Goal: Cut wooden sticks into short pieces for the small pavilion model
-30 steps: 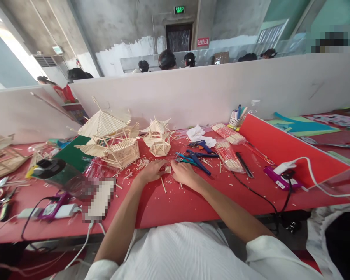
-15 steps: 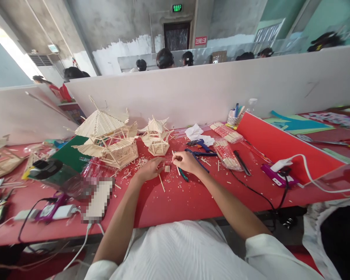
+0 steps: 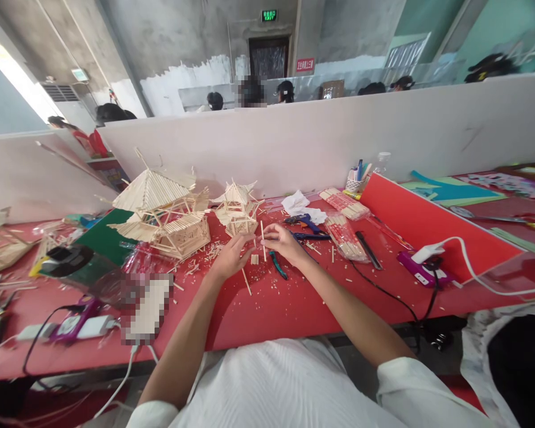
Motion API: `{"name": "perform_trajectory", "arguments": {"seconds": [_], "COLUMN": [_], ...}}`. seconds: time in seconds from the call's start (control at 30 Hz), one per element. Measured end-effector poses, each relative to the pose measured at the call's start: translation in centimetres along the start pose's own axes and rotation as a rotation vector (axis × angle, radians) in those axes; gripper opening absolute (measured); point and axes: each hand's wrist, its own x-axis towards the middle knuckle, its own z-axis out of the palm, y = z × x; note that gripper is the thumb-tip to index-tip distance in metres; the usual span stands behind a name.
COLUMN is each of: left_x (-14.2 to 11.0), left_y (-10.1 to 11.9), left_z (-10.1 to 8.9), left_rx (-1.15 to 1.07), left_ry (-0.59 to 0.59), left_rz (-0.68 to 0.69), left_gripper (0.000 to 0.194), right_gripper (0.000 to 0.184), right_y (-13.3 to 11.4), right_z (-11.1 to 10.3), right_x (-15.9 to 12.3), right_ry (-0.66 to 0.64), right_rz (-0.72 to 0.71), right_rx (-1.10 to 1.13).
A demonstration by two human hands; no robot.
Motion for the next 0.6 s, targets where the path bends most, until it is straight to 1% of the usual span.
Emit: {"name": "perform_trajectory", "arguments": {"seconds": [0.1, 0.17, 0.33, 0.47, 0.6], "left_x": [0.04, 0.06, 0.19, 0.26, 0.25], "left_y": [0.52, 0.79, 0.98, 0.85, 0.97], "left_z": [0.18, 0.21, 0.15, 0.09, 0.03], "left_rx": [0.003, -0.001, -0.048, -0.061, -0.073], "left_ry": [0.034, 0.043, 0.019, 0.002, 0.021], "left_rz": [0.003, 0.007, 0.043, 0.034, 0.058], "left_gripper": [0.031, 0.029, 0.019, 0.016, 0.012], "right_gripper": [0.048, 0.050, 0.050, 0.049, 0.044], "right_y": [0.22, 0.20, 0.08, -0.03, -0.12], "right_z": [0.19, 0.37, 0.66, 0.67, 0.66], "right_x": [-0.02, -0.12, -0.30, -0.41, -0.52], "right_ry": [-0.029, -0.046, -0.068, -0.068, -0.067], "right_rz": [0.077, 0.098, 0.105, 0.097, 0.092], "right_rx": [0.085, 0.103, 0.111, 0.138, 0.162]}}
